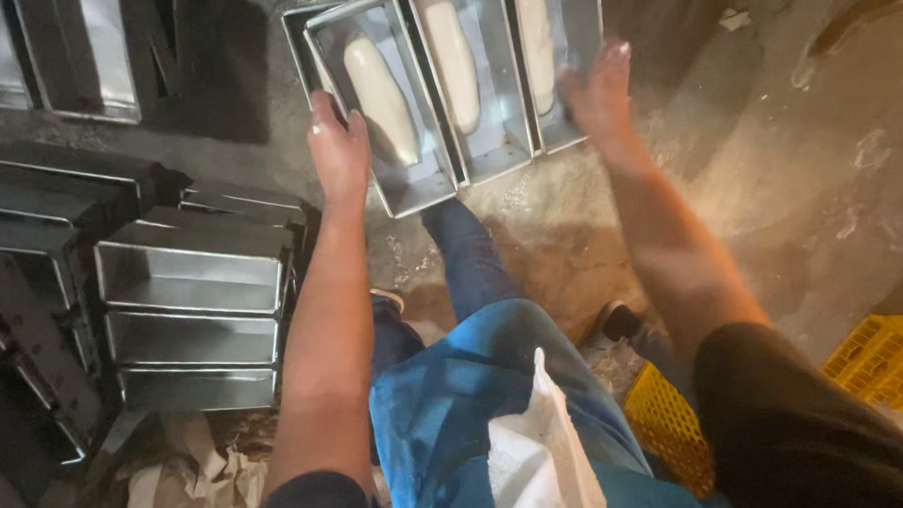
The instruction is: The person rolls pieces of dough into loaf shapes by hand on a floured surface and places them into metal bread pans.
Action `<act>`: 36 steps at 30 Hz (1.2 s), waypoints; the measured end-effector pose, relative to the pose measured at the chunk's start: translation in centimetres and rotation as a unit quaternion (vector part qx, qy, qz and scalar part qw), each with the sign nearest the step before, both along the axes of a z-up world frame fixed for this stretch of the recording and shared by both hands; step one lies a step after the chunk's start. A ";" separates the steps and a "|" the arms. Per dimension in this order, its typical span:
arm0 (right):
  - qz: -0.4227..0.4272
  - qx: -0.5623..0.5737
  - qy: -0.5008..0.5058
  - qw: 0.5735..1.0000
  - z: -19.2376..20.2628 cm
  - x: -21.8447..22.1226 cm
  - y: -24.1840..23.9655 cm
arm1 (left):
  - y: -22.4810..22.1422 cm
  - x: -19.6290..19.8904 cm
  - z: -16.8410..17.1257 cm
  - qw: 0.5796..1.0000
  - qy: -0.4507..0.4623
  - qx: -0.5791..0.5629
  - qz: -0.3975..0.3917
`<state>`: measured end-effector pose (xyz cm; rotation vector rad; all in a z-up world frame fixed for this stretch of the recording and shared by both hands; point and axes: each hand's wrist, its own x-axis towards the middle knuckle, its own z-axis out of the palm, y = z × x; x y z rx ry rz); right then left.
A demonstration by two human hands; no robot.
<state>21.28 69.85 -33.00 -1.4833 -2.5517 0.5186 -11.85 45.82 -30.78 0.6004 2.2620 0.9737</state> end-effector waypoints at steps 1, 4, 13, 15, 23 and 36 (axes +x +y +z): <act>-0.007 0.021 0.045 0.999 0.0 -1.5 -1.2 | 0.5 -0.3 0.7 1.000 0.003 -0.001 -0.001; -0.008 -0.089 0.023 0.996 -0.5 -5.5 -6.4 | 0.1 -0.5 4.4 0.990 0.126 0.065 0.001; -0.055 -0.269 0.084 0.958 -7.4 -13.9 -9.5 | -0.2 5.4 7.4 0.990 -0.090 0.098 0.036; -0.075 -0.304 0.078 0.947 -4.2 -13.9 -7.9 | 1.8 7.1 6.8 0.963 -0.233 0.117 0.063; 0.069 -0.385 0.097 0.915 16.7 -8.2 -10.7 | 10.8 9.5 8.5 0.796 -0.524 0.080 0.290; 0.126 -0.179 0.120 0.968 7.6 -12.5 -12.1 | 1.7 4.6 8.3 0.931 -0.247 0.195 0.185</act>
